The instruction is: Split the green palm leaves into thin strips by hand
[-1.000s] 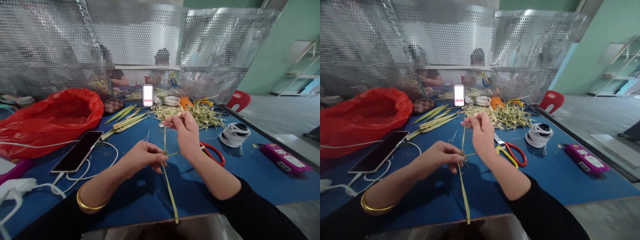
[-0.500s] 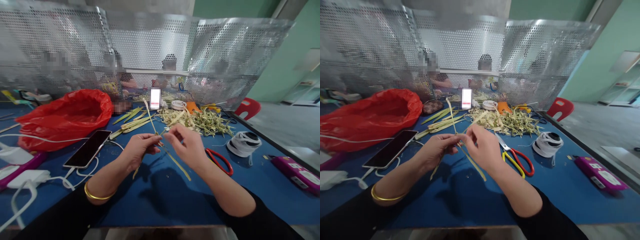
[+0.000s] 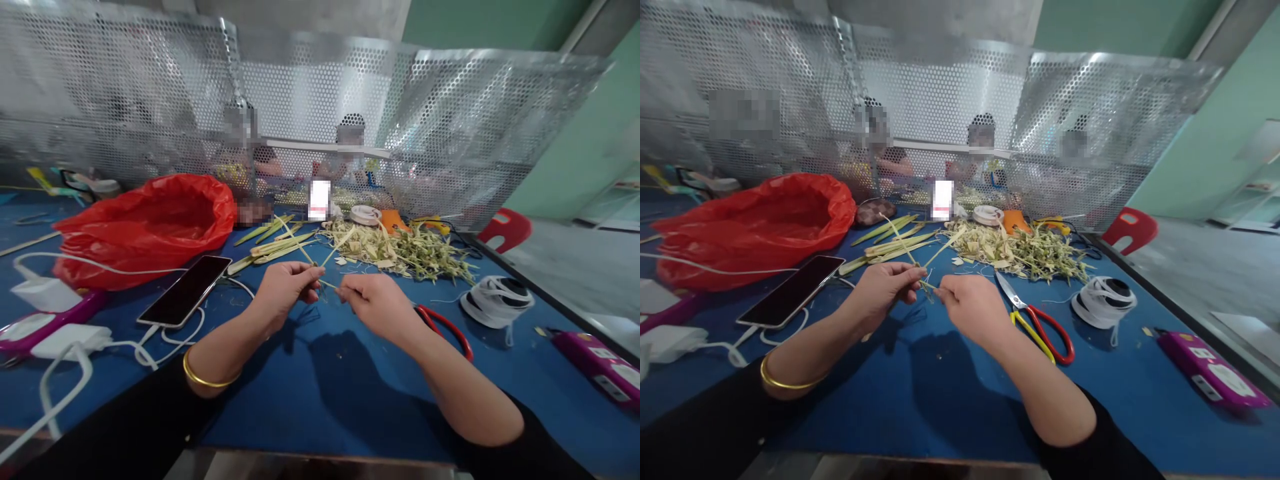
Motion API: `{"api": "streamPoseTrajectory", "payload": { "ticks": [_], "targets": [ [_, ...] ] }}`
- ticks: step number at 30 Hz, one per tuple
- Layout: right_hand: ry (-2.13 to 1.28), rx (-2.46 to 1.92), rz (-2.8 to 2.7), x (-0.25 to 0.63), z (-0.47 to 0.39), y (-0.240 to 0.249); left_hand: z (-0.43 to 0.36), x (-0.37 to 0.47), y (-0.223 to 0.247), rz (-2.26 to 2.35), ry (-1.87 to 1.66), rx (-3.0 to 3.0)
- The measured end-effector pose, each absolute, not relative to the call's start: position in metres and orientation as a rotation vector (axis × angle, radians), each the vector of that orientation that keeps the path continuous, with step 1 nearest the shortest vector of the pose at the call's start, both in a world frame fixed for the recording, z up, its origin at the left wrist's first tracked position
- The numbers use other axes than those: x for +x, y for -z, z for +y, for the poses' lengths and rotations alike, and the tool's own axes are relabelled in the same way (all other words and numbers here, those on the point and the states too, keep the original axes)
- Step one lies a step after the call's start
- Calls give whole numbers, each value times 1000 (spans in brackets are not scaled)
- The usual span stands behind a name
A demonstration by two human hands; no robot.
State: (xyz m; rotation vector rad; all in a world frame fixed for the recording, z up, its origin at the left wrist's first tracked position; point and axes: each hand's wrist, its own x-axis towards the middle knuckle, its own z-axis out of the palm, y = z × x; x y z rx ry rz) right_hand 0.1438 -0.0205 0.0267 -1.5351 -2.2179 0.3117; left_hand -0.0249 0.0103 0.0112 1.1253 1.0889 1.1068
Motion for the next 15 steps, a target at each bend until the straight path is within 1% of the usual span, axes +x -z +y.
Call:
{"api": "streamPoseTrajectory", "payload": {
  "ticks": [5, 10, 15],
  "targets": [
    [-238, -1588, -2242, 147, -16, -25, 12, -26, -10, 1022, -1058, 929],
    [-15, -1622, -2219, 147, -13, -20, 9, -29, -16, 963, -987, 845],
    [153, -1474, -2133, 146, -12, -16, 9, -30, -17, 921, -996, 867]
  ]
}}
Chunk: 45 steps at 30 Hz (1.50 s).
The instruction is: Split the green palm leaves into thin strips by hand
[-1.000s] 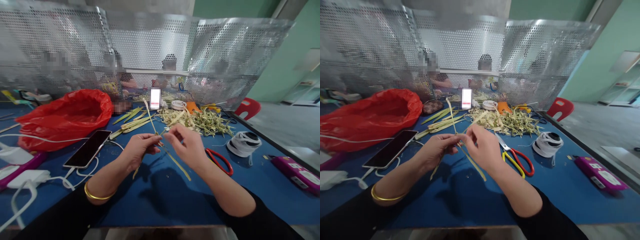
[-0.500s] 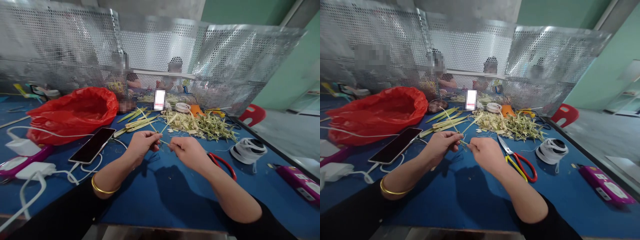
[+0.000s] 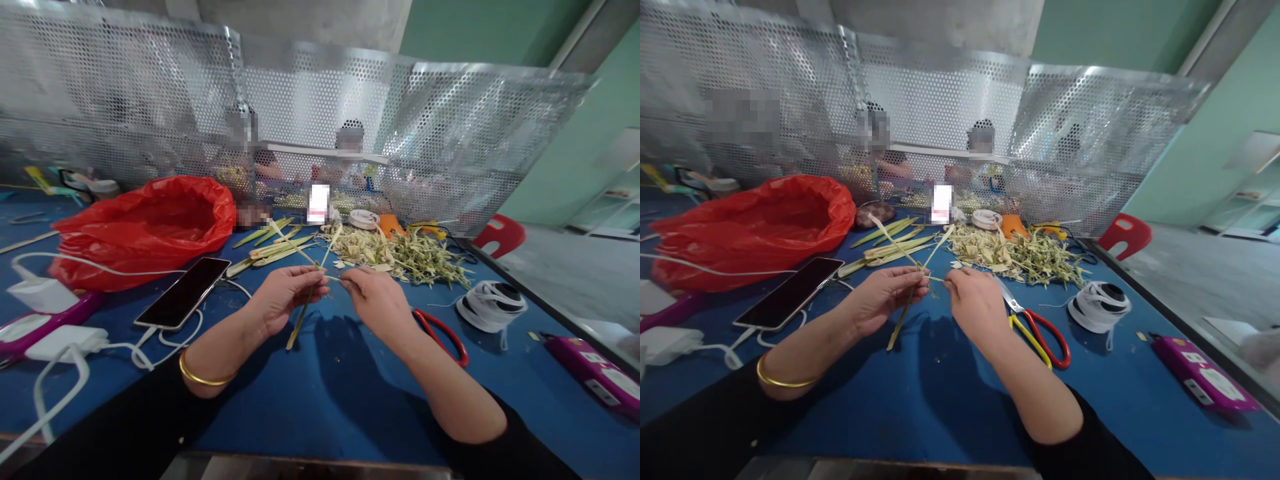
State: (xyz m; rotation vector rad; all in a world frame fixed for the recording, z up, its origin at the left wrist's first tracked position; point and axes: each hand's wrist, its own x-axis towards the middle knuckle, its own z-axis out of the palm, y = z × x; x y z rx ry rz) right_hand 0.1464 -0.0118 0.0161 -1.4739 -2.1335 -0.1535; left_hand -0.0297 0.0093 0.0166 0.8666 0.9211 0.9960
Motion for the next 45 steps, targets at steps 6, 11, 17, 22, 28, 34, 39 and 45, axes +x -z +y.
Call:
{"api": "streamPoseTrajectory", "payload": {
  "ticks": [6, 11, 17, 22, 28, 34, 39, 45],
  "targets": [
    [-56, -1275, -1975, 129, -26, -10, 8, -23, -12, 886, -1097, 843],
    [-517, -1386, -1834, 111, -26, 11, 4, -17, -9, 890, -1123, 817],
    [-1011, -1180, -1545, 103, -22, 19, 5, -16, -7, 882, -1118, 862],
    [-1148, -1099, -1502, 104, -26, 12, 6, -17, -8, 908, -1146, 855],
    [-1316, -1113, -1408, 103, -31, 3, 5, -19, -12, 909, -1166, 851],
    [-1486, -1127, -1390, 104, -34, -2, 7, -21, -13, 912, -1169, 849],
    [-1463, -1079, -1344, 103, -33, -1, 3, -18, -13, 927, -1128, 873],
    [-1302, -1131, -1373, 102, -28, 5, 1, -16, -10, 908, -1090, 942]
  ]
}}
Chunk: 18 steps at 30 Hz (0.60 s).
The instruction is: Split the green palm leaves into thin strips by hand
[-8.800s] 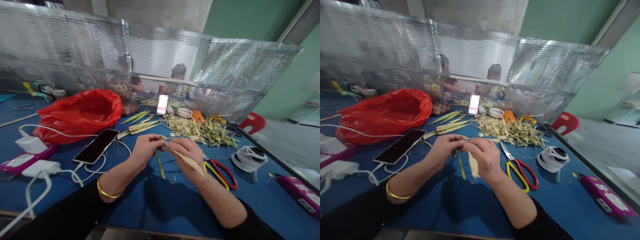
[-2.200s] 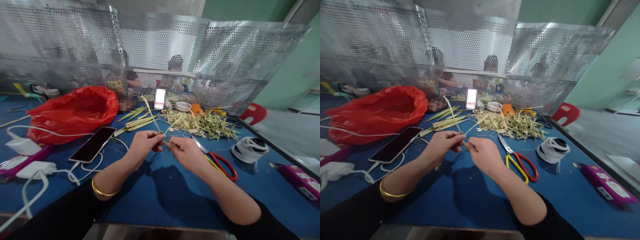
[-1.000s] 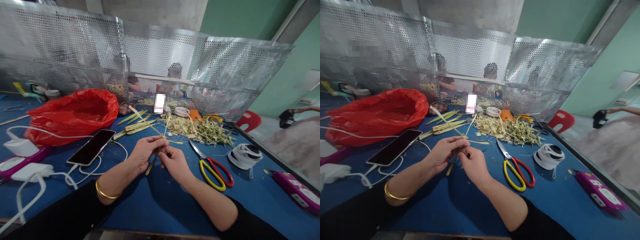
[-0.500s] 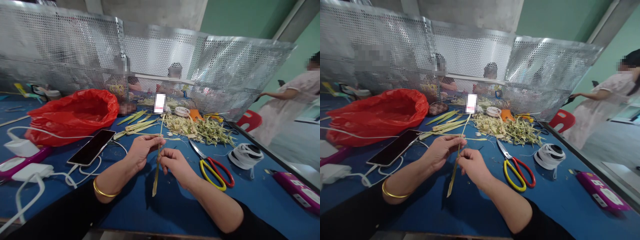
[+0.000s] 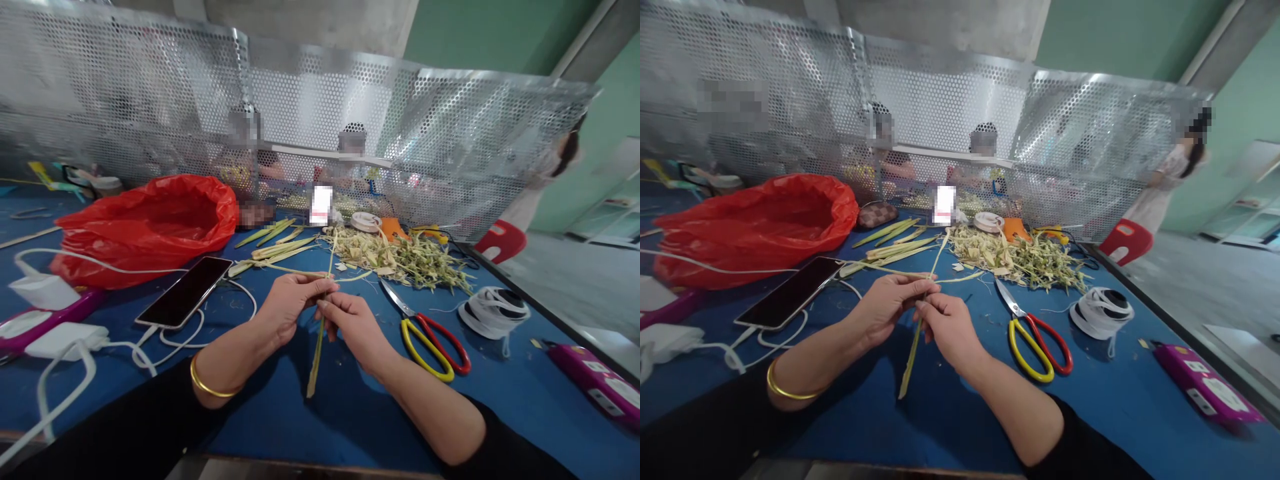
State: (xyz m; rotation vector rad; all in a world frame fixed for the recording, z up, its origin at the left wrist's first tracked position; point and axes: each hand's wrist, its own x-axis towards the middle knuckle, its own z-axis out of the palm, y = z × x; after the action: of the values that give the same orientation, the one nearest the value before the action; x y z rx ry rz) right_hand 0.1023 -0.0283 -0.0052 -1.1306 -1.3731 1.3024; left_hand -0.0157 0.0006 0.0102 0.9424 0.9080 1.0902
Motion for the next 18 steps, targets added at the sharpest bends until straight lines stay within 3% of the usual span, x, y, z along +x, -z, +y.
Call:
{"api": "streamPoseTrajectory", "payload": {
  "ticks": [18],
  "targets": [
    [-1376, -1145, -1379, 102, -26, 8, 0, -14, -6, 999, -1163, 852]
  ]
}}
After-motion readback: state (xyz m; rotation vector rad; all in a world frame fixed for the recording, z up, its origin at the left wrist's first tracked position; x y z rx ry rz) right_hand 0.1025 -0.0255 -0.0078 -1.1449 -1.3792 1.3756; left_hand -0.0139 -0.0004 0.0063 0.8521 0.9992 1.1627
